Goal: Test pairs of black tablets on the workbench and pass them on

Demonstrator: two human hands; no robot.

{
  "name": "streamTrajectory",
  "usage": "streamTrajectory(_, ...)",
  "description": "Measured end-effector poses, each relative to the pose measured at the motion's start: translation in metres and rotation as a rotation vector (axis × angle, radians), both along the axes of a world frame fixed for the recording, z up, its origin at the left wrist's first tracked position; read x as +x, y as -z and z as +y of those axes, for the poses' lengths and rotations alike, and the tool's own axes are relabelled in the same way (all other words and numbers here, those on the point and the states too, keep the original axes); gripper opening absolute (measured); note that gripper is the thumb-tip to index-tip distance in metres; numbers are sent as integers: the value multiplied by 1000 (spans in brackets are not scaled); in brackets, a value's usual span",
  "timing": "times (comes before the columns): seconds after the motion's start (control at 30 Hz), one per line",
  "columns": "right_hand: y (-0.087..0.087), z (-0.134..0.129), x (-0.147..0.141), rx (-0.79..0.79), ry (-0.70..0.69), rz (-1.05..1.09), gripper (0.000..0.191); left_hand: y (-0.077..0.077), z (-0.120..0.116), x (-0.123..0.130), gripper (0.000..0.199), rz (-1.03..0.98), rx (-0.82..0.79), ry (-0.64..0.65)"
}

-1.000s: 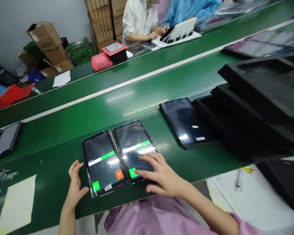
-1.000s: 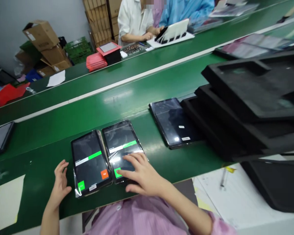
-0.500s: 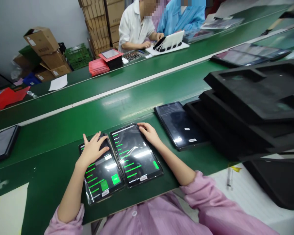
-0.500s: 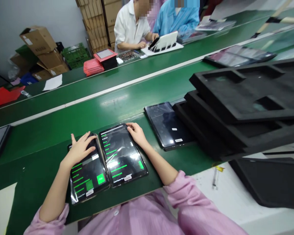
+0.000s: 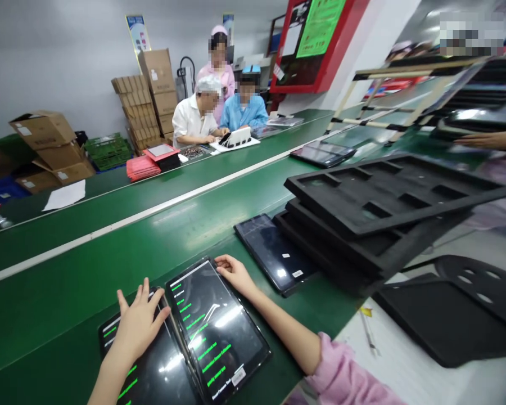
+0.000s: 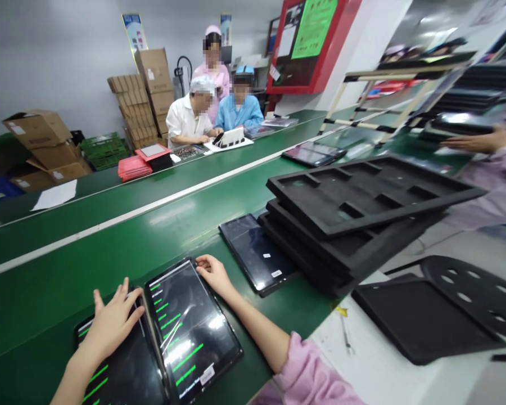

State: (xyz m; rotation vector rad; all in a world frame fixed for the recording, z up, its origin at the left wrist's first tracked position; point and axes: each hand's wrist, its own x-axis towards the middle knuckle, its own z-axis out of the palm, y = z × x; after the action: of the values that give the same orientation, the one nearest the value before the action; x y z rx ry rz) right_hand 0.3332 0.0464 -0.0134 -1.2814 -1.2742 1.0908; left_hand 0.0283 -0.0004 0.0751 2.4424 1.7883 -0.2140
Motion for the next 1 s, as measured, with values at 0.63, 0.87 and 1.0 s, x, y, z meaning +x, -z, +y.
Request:
streamTrajectory(0.63, -16, -3, -7, -73, 1, -119, 18, -2, 4, -3, 59, 45, -101, -13)
streamTrajectory(0.87, -38, -61, 5, -115, -86, -405, 50, 5, 5, -5, 54, 114, -81, -3)
streamTrajectory(1.0, -46, -60, -3, -326, -83, 0, 58, 11, 7, 0, 55, 145, -5, -4)
